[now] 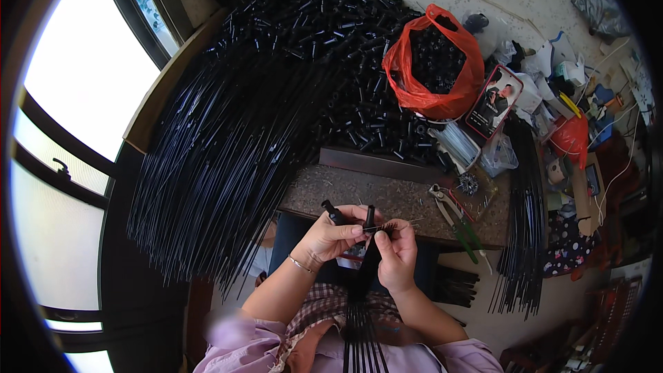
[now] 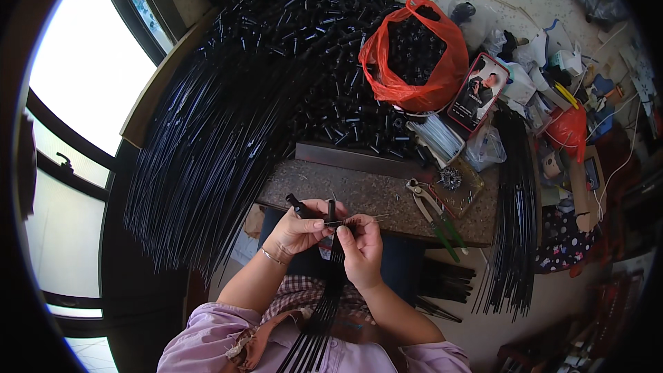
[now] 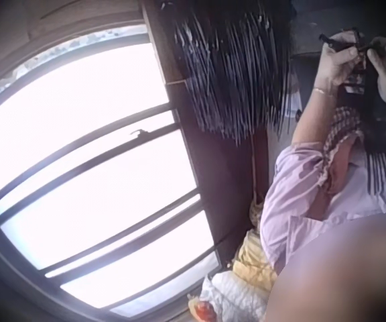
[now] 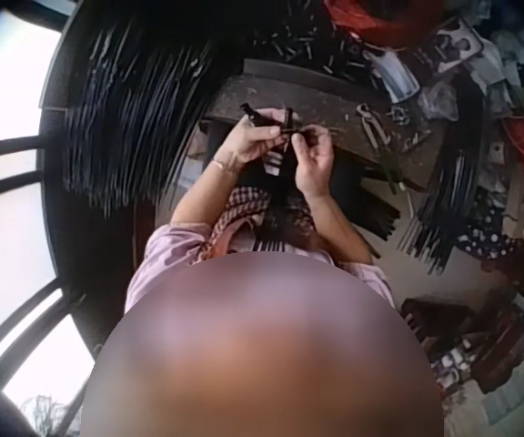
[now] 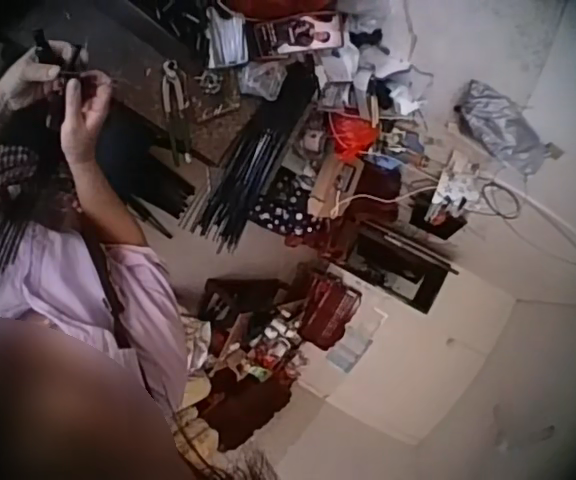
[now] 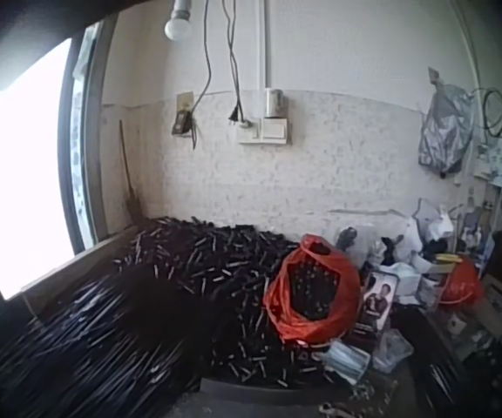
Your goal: Manually assembling or processing small black cable components at a production workbench.
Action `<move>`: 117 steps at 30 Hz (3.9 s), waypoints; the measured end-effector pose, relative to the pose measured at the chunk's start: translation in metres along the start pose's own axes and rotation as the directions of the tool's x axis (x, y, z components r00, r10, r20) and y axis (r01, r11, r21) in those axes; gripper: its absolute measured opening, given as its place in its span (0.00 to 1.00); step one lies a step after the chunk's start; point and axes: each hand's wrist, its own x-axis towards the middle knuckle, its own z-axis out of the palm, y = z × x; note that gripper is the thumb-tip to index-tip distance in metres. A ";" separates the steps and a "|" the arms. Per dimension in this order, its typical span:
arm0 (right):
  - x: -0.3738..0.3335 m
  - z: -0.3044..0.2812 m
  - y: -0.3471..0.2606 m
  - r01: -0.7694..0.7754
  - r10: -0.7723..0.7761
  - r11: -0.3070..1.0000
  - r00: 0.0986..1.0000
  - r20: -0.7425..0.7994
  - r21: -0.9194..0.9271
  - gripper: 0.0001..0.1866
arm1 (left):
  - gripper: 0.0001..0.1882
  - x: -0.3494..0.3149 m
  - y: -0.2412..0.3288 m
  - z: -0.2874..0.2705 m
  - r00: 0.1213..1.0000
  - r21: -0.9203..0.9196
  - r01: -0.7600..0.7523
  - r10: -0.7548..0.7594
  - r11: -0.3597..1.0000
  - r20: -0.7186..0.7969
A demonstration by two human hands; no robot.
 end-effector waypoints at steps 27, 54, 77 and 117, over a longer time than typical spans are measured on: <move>0.005 -0.004 0.003 -0.136 0.122 0.976 0.988 0.094 0.168 0.08 | 0.12 -0.009 -0.010 -0.001 0.971 0.260 -0.198 0.226 0.945 -0.083; 0.006 -0.010 0.009 -0.627 0.444 0.758 0.700 0.559 0.183 0.14 | 0.14 0.003 0.052 0.003 0.916 0.790 -0.293 -0.078 0.538 0.393; 0.001 -0.010 0.011 -0.408 0.346 0.864 0.907 0.241 0.294 0.07 | 0.11 0.010 0.059 0.053 0.945 0.943 -0.327 0.032 0.069 0.325; -0.009 -0.038 0.008 -0.488 0.253 0.800 0.803 0.540 0.350 0.11 | 0.08 -0.009 0.007 0.019 0.829 0.569 -0.534 0.252 0.625 0.500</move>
